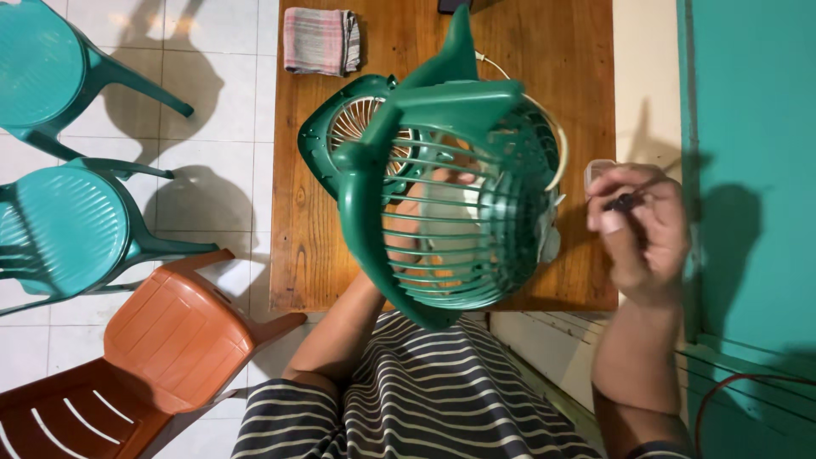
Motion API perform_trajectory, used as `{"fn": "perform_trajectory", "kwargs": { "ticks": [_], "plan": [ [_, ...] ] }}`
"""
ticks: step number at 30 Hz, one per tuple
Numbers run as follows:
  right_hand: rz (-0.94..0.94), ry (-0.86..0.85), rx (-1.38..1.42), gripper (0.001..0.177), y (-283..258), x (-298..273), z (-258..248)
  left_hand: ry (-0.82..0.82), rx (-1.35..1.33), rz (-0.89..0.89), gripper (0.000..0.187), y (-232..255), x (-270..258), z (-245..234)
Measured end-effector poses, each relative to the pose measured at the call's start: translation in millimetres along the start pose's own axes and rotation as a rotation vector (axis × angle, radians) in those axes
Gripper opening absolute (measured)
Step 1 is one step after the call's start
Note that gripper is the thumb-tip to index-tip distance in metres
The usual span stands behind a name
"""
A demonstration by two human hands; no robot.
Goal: The person assembles a small green electric fan on a wooden table. They place the fan blades into the motor housing, attach the front grille, and use a screwdriver to tighten the screws securing the grille. The fan remains on the table after assembly.
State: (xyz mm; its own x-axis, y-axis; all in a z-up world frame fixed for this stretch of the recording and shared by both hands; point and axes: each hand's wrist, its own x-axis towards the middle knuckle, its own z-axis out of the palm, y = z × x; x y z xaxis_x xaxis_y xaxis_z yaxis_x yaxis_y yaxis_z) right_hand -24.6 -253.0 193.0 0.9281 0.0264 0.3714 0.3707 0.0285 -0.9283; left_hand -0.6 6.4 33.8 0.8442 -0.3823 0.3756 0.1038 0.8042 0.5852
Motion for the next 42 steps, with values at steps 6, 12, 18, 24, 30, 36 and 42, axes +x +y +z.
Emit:
{"fn": "perform_trajectory", "kwargs": {
  "ticks": [6, 12, 18, 24, 30, 36, 42],
  "plan": [
    [-0.148, -0.294, -0.767, 0.03, -47, 0, -26, 0.032, 0.255, -0.092, 0.042, 38, 1, 10],
    [-0.107, -0.357, -0.99, 0.026, -65, 11, -43, -0.095, 0.502, 0.045, 0.043, 32, -2, -17],
    [-0.176, -0.466, -0.942, 0.028, -63, 18, -38, 0.097, -0.015, -0.203, 0.044, 21, 5, -10],
    [-0.162, -0.504, -0.977, 0.03, -68, 22, -31, 0.095, 0.368, -0.078, 0.043, 44, 9, 19],
    [-0.121, -0.538, -1.039, 0.032, -71, 24, -28, -0.036, 0.528, 0.0, 0.038, 50, 15, 20],
    [-0.121, -0.56, -0.977, 0.034, -37, 38, -31, -0.032, 0.857, 0.201, 0.038, 8, 11, -28],
    [-0.055, -0.452, -0.701, 0.015, 15, 51, -30, 0.039, 0.671, 0.002, 0.048, -31, 11, -93]
  ]
}}
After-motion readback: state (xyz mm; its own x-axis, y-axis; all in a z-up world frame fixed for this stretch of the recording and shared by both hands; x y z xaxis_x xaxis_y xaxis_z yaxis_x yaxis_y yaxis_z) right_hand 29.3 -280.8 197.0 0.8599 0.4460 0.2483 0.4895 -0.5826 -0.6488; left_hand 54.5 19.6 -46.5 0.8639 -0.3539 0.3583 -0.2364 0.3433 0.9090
